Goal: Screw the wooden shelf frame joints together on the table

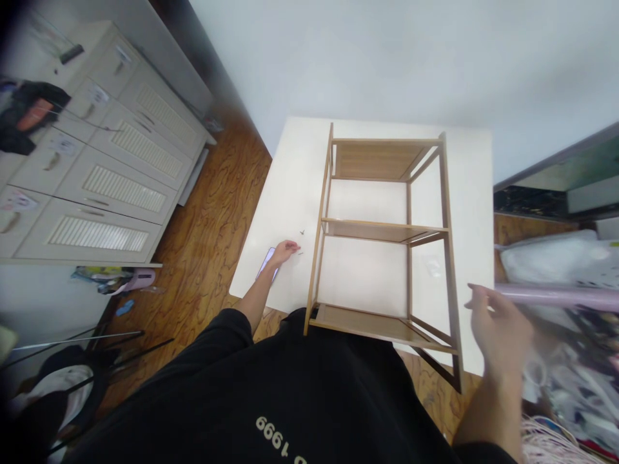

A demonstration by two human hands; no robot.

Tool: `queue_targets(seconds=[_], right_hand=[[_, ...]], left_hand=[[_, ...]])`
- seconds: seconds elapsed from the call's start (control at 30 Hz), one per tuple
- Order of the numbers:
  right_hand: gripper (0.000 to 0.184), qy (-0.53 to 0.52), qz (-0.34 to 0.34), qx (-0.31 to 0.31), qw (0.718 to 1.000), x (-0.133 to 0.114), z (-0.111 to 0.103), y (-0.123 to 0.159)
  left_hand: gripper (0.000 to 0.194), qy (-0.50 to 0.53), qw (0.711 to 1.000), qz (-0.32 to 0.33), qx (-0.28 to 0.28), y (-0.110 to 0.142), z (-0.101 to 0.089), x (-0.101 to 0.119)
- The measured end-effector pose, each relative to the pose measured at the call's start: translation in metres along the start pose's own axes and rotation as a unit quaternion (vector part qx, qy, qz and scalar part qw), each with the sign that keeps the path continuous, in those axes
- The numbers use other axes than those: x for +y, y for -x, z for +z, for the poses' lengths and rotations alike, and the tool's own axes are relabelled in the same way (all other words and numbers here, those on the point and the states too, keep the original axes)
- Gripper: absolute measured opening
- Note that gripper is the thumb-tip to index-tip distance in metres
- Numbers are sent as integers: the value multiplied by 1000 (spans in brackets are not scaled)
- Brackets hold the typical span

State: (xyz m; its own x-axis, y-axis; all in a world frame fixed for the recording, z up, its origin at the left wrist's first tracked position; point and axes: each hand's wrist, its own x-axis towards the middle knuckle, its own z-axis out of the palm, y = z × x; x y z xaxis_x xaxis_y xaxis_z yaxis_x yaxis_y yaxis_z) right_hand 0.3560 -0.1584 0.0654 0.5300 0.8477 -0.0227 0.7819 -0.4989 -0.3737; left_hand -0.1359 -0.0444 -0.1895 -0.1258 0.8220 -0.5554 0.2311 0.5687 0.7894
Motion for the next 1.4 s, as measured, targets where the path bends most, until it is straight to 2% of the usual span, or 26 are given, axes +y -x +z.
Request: queue_targets(seconds=[0.1,0.23,0.37,0.6,0.7,0.8,0.97,1.07,1.13,1.2,1.27,1.33,1.4], right_hand=[[47,-51,18,-36,998,-32,8,11],[52,-100,-19,-90,991,-55,24,23],[55,-118,-39,-137,983,-62,36,35],[56,-142,-45,-186,971,-77,51,52],[56,-154,-58,-210,964,-80,55,56],[57,-173,-54,-212,960,-79,50,56],[60,-172,-51,-224,958,-78,38,48],[59,-202,-54,-230,950,-90,40,50],[55,-249,-70,-239,936,-106,42,56],[50,-296,-101,-259,914,-127,40,66],[47,-330,-146,-296,884,-148,35,78],[40,-354,-202,-325,853,-165,29,87],[32,-356,-250,-317,843,-176,24,92]], left_hand=[[11,13,1000,-1,17,7,6,0],[10,14,999,3,37,19,7,0],[9,24,999,4,37,40,8,-3],[16,97,995,-12,-9,77,23,-6],[28,121,992,-22,-18,84,26,-2],[33,135,990,-20,-29,91,27,8],[37,172,985,15,-31,108,25,41],[42,203,977,55,-38,128,20,76],[39,226,964,125,-64,149,15,105],[36,214,955,178,-106,172,12,135],[35,180,945,199,-185,196,13,162],[37,161,934,197,-249,215,18,180],[41,161,930,189,-271,226,24,188]])
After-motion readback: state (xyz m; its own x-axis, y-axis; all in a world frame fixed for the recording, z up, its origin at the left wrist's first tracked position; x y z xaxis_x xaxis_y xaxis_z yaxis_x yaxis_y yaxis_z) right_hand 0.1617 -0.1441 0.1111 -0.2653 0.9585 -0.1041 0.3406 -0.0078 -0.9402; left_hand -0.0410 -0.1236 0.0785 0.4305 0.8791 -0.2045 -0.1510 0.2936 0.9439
